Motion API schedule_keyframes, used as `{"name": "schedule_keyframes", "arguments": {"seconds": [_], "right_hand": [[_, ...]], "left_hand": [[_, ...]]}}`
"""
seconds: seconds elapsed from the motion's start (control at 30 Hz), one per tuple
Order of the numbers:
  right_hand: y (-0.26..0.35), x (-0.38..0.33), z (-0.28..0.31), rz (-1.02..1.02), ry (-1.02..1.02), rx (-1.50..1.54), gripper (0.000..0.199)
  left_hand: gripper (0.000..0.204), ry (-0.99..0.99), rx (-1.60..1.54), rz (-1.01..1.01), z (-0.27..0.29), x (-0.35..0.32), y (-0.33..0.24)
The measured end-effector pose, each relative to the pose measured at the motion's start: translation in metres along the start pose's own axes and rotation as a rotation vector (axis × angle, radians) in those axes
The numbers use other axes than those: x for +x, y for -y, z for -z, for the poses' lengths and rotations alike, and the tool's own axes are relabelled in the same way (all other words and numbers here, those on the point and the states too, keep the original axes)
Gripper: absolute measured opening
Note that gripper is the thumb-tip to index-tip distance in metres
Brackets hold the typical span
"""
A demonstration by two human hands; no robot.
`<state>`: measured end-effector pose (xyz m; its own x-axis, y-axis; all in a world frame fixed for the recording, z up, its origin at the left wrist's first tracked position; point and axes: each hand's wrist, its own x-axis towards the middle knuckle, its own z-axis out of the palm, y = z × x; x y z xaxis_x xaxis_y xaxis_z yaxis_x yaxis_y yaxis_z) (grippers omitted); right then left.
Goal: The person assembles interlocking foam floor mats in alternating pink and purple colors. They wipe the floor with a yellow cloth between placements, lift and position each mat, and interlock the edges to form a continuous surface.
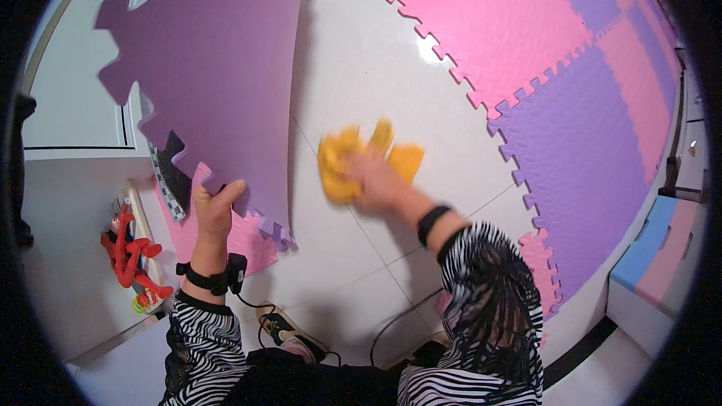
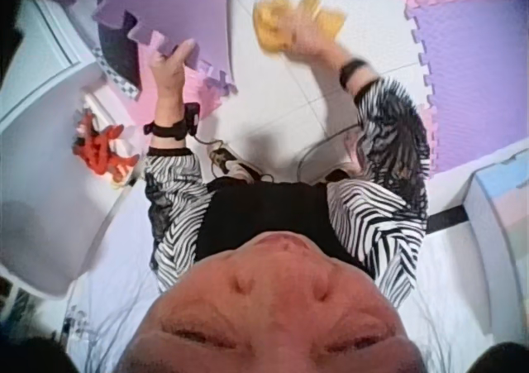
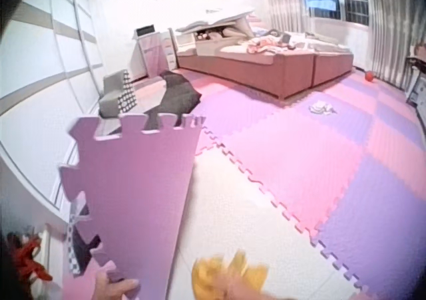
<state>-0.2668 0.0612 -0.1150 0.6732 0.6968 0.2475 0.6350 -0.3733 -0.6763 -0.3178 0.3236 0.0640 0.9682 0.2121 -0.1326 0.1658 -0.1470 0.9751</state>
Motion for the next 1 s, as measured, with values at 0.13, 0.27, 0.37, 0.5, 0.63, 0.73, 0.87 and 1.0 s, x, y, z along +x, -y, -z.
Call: {"name": "schedule_keyframes", "arguments": {"seconds": [0.13,0.27,0.37,0.5,0.63,0.73,0.87,1.0], "right_hand": [[0.101,-0.096,-0.048,0.182,0.343,0.211,0.036],[0.162,-0.136,-0.063,-0.008,0.729,0.517,0.036],[0.160,-0.129,-0.038,-0.397,0.885,0.802,0.046],[0.106,-0.089,0.018,-0.173,1.011,0.221,0.066],[0.009,-0.003,0.046,-0.636,-0.023,0.419,0.034],[-0.063,0.055,0.046,-0.730,-0.378,0.237,0.035],[-0.104,0.098,0.040,-0.672,-0.472,0.153,0.051],[-0.103,0.114,0.056,-0.786,-0.278,-0.073,0.047]], "left_hand": [[0.019,0.004,-0.046,0.042,-0.002,0.000,0.001],[0.018,0.001,-0.035,0.008,-0.003,-0.002,0.001],[0.017,-0.003,-0.004,-0.016,-0.001,-0.001,0.002],[0.017,0.009,-0.080,-0.051,0.002,-0.002,0.004],[0.018,-0.009,0.009,-0.035,0.005,-0.003,0.004],[0.018,-0.031,-0.012,-0.024,0.005,-0.005,0.003],[0.014,-0.058,-0.045,-0.027,0.004,-0.006,0.000],[0.013,-0.020,-0.034,0.003,0.004,-0.006,0.002]]}}
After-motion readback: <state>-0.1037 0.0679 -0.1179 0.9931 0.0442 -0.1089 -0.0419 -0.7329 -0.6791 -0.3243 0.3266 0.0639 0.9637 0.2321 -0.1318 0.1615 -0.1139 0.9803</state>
